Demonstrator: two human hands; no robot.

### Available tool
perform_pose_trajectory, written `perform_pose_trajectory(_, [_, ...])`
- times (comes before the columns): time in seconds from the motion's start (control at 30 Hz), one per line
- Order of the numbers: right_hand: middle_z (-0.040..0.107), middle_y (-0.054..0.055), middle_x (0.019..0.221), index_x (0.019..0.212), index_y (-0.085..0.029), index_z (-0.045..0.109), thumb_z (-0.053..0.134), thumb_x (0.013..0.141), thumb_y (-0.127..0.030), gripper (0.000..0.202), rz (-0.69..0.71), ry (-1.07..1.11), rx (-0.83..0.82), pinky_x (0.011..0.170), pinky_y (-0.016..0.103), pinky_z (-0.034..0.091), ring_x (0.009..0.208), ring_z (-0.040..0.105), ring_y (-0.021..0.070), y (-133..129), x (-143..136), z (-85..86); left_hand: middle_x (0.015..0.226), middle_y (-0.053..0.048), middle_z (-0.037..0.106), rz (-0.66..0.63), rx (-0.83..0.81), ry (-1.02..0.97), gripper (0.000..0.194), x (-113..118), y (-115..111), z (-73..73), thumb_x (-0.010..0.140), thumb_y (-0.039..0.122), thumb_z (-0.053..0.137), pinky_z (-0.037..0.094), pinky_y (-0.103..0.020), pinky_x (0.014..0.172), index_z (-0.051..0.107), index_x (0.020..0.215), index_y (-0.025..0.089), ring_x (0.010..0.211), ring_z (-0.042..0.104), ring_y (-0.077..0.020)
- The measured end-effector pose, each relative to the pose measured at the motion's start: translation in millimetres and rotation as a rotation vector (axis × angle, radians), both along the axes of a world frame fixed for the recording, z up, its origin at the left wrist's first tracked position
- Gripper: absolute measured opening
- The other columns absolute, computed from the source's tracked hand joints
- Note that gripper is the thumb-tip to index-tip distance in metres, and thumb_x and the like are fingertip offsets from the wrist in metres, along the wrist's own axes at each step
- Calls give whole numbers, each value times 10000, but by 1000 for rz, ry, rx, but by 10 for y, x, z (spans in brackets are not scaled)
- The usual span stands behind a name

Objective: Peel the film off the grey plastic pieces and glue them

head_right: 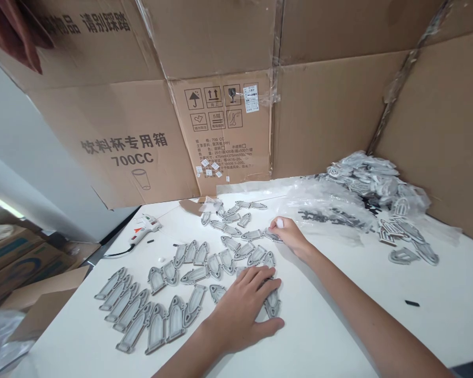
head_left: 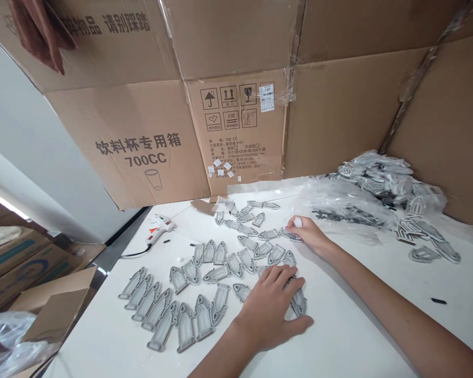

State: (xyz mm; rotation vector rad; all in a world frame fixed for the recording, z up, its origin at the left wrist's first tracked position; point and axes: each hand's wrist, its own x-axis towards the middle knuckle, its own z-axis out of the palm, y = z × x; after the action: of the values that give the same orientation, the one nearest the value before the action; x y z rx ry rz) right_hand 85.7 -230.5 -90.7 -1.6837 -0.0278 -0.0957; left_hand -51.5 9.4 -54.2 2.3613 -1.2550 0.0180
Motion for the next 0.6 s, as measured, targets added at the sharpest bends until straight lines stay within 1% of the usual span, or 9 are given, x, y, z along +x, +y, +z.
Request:
perform_pose_trajectory(0.1, [470, -45, 550, 726, -198, 641, 804, 648, -436, 299, -22, 7, -19, 525, 259, 261, 528, 377, 151, 11, -12, 33, 1577, -96, 503, -1, 1, 0, 599, 3, -2, 3, 978, 587, 629, 333, -470, 1247, 521, 1444, 227, 1490, 402, -290])
perform_pose_trajectory(0.27, [511, -26, 580, 709, -192, 666, 793, 605, -388, 256, -68, 23, -27, 531, 258, 281, 556, 404, 159, 24, -33, 93, 1577, -95, 504, -5, -2, 6, 587, 2, -1, 16, 983, 580, 625, 325, -471, 1251, 523, 1441, 228, 1486, 404, -289])
perform_pose_trajectory(0.4, [493, -26, 568, 712, -187, 653, 806, 583, -401, 293, -78, 69, 27, 517, 257, 272, 544, 396, 152, 24, -35, 107, 1590, -97, 489, -6, 7, 9, 582, 5, 2, 17, 992, 588, 606, 325, -476, 1249, 522, 1440, 226, 1496, 392, -293])
perform_pose_trajectory(0.6, [507, 1, 602, 705, -180, 617, 809, 521, -378, 332, -94, 148, 117, 488, 255, 227, 522, 347, 125, 16, 12, 62, 1574, -96, 504, -8, -1, 12, 581, 5, 1, 13, 984, 577, 627, 322, -470, 1256, 524, 1439, 232, 1487, 405, -286])
